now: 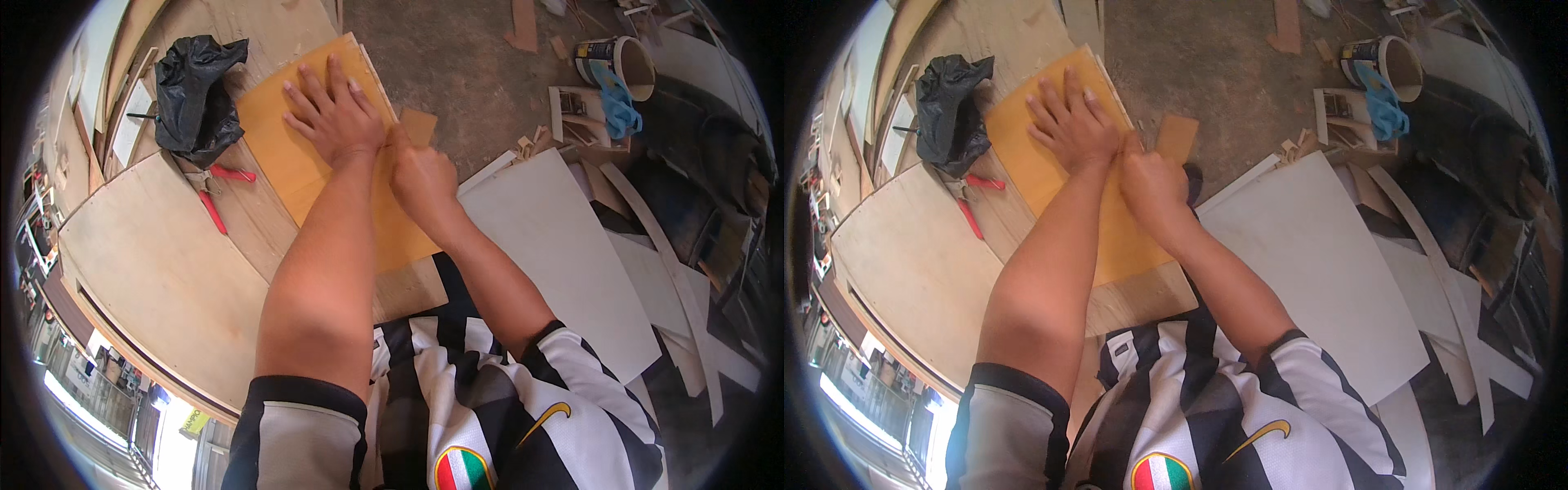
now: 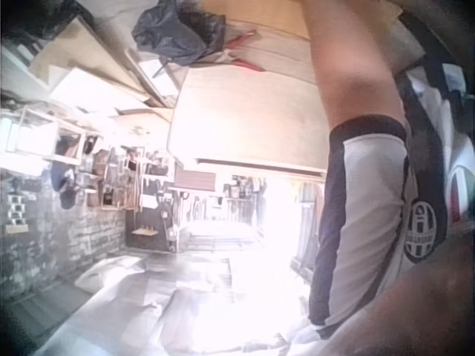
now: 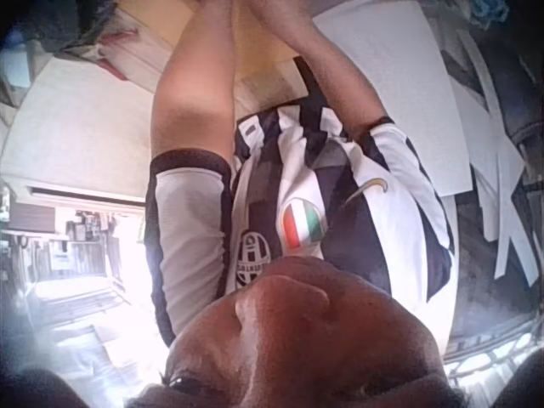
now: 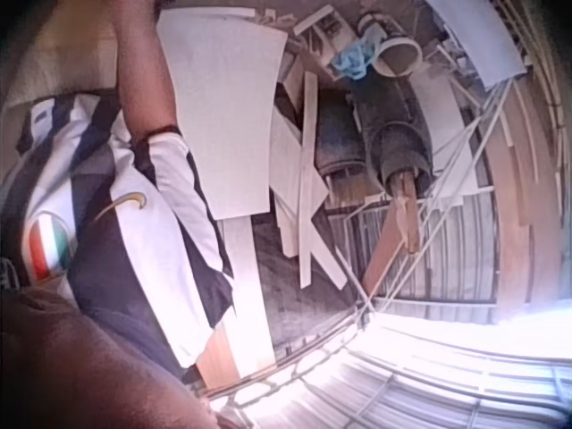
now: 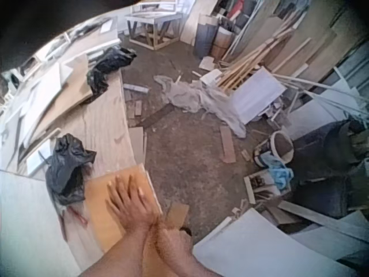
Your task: The person applies a thin sheet of wood veneer to a wooden board, pressing it down by hand and using a tool to trim the edges.
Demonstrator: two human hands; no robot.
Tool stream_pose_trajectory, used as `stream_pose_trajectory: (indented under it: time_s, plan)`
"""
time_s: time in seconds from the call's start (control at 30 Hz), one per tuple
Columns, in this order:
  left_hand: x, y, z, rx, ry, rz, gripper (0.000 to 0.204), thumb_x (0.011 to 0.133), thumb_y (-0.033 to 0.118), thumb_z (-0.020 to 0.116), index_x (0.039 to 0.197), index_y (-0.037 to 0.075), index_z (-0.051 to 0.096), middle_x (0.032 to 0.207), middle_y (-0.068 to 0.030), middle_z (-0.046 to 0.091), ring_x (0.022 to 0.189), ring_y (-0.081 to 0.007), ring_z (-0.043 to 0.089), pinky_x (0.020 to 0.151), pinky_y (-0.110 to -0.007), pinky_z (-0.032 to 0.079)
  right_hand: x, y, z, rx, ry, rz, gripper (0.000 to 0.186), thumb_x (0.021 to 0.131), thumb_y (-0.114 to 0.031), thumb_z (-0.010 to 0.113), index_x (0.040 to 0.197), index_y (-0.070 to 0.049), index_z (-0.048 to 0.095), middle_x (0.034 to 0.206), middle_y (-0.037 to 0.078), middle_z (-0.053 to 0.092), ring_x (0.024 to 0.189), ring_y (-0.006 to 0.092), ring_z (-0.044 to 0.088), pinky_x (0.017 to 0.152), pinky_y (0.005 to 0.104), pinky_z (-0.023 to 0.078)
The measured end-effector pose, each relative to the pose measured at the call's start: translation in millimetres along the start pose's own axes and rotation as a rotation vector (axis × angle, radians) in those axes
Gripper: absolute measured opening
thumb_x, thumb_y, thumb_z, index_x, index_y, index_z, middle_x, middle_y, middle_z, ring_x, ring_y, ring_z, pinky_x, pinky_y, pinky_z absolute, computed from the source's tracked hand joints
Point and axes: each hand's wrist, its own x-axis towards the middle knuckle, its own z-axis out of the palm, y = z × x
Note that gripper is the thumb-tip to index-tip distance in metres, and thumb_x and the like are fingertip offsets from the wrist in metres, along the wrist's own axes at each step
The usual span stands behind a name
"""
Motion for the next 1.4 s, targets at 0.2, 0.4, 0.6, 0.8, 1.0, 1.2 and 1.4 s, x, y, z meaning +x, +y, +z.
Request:
stream_pose_trajectory:
  time_s: [0.2,0.4,0.6,0.8,1.0,1.2,1.4]
  plan:
    - [-1.9,-4.9,4.0,0.023,0.055,-0.003,0.056,0.105,0.039,0.035,0.16,0.03,0.03,0.17,-0.0085,0.017,0.155,-0.0409,0.008,0.12,-0.065,0.006,-20.5,5.3,1.7,-0.059,-0.066,-0.024,0.064,0.082,-0.004,0.06,0.146,-0.006,0.049,0.073,0.024,0.069,0.066,0.0434,0.07,0.062,0.0526,0.056]
    - [2.6,-6.2,5.0,-0.002,0.016,-0.007,0.056,0.106,0.04,0.035,0.161,0.03,0.029,0.171,-0.01,0.014,0.156,-0.0424,0.006,0.12,-0.067,0.004,-7.8,1.5,0.1,-0.06,-0.052,-0.007,0.065,0.082,-0.003,0.059,0.146,-0.005,0.048,0.075,0.023,0.07,0.069,0.0419,0.071,0.064,0.0513,0.057]
    - [4.0,0.3,1.6,0.023,0.062,-0.01,0.056,0.105,0.039,0.035,0.16,0.029,0.03,0.17,-0.0108,0.016,0.155,-0.0432,0.009,0.12,-0.067,0.006,7.1,2.2,6.7,-0.038,0.014,-0.059,0.059,0.084,-0.002,0.058,0.142,-0.003,0.049,0.076,0.023,0.071,0.073,0.0423,0.072,0.066,0.0534,0.058]
    - [2.9,-5.8,8.9,-0.006,0.113,-0.016,0.055,0.105,0.039,0.037,0.159,0.029,0.035,0.168,-0.0113,0.022,0.155,-0.0436,0.01,0.12,-0.067,0.007,6.2,2.4,14.5,-0.063,0.035,-0.074,0.057,0.084,-0.002,0.057,0.14,0.0,0.048,0.076,0.022,0.071,0.071,0.0431,0.072,0.064,0.0542,0.058]
    - [10.2,-14.0,-3.1,-0.177,0.144,0.003,0.054,0.099,0.043,0.054,0.148,0.023,0.053,0.163,-0.0129,0.032,0.155,-0.0371,0.015,0.121,-0.063,0.01,13.2,6.1,19.2,-0.054,0.163,-0.127,0.05,0.087,-0.004,0.054,0.137,0.0,0.052,0.072,0.023,0.07,0.068,0.0431,0.071,0.063,0.0538,0.057]
    - [-53.2,-54.1,-23.0,-0.239,0.116,0.212,0.056,0.096,0.045,0.061,0.144,0.017,0.056,0.159,-0.0143,0.038,0.153,-0.0375,0.023,0.12,-0.062,0.018,-23.8,28.2,16.6,-0.044,0.089,-0.127,0.049,0.09,-0.009,0.051,0.138,-0.001,0.054,0.073,0.025,0.069,0.07,0.0426,0.071,0.061,0.0548,0.056]
    - [-133.9,-103.3,-41.7,-0.175,-0.03,0.242,0.054,0.098,0.044,0.061,0.143,0.015,0.057,0.159,-0.0177,0.038,0.152,-0.039,0.025,0.12,-0.058,0.021,-57.5,47.5,21.2,0.101,0.051,0.086,0.037,0.095,-0.017,0.055,0.128,-0.002,0.059,0.084,0.025,0.07,0.082,0.0473,0.068,0.073,0.0577,0.053]
